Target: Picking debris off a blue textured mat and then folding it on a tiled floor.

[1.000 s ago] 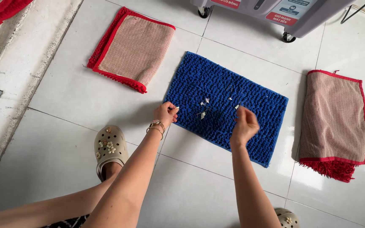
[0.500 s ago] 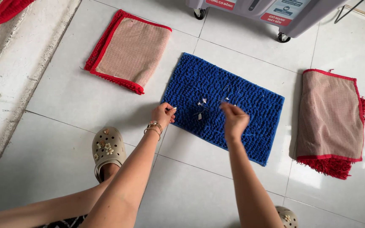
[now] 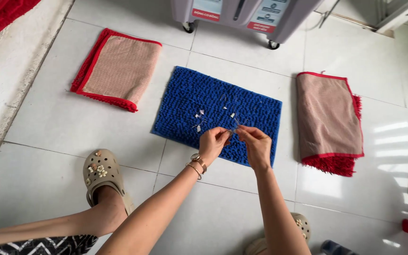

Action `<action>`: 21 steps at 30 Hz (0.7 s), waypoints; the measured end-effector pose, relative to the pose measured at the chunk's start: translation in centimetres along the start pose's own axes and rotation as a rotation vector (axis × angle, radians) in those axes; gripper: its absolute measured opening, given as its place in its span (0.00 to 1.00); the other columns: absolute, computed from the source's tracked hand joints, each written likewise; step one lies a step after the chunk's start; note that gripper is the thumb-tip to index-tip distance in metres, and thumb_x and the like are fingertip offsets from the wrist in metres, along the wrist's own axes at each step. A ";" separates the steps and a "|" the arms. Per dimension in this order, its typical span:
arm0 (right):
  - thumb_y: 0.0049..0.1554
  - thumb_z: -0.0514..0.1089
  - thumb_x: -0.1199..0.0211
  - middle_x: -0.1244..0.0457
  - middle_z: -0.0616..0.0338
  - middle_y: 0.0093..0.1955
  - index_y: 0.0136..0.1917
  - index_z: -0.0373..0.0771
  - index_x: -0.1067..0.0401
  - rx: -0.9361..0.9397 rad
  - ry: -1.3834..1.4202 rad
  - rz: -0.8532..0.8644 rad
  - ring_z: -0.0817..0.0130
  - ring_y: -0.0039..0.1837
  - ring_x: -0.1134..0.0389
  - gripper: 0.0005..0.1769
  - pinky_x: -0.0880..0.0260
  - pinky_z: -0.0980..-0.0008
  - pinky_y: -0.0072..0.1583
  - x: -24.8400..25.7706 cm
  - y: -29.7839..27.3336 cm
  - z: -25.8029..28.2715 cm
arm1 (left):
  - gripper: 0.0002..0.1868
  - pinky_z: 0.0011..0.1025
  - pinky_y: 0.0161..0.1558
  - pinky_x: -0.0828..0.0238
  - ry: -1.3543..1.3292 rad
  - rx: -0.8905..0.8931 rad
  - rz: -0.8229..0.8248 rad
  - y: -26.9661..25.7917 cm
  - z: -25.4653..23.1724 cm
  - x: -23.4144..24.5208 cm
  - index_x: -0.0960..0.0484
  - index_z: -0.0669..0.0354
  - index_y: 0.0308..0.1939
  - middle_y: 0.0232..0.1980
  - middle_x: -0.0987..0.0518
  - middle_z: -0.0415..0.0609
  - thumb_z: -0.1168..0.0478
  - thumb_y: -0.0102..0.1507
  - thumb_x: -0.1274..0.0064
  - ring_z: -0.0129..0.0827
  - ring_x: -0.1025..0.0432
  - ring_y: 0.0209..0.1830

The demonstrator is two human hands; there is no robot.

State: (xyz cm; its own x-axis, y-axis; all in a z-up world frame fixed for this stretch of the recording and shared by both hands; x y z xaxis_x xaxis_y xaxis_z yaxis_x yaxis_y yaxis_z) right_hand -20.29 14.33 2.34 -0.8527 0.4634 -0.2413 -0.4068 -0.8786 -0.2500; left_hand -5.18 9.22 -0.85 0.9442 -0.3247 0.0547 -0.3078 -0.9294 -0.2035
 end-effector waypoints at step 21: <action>0.54 0.40 0.31 0.29 0.58 0.47 0.58 0.41 0.22 -0.047 -0.255 0.207 0.73 0.51 0.27 0.18 0.24 0.73 0.56 2.5 -6.9 4.3 | 0.14 0.26 0.44 0.16 -0.333 0.381 0.612 -2.8 -4.4 0.7 0.15 0.62 0.42 0.41 0.14 0.49 0.54 0.63 0.40 0.31 0.18 0.39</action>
State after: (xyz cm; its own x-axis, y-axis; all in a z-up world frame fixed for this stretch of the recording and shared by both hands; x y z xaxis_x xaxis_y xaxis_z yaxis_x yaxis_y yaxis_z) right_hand -21.05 21.09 7.54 -0.9725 0.2272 -0.0508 -0.2062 -0.9421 -0.2645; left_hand -4.17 10.81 4.08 0.6239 -0.6332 -0.4581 -0.7792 -0.4594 -0.4262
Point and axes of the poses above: each hand's wrist, its own y-axis towards the middle knuckle, its own x-axis out of the back of the hand, z = x × y, the point moved 1 cm from there along y, towards the middle knuckle
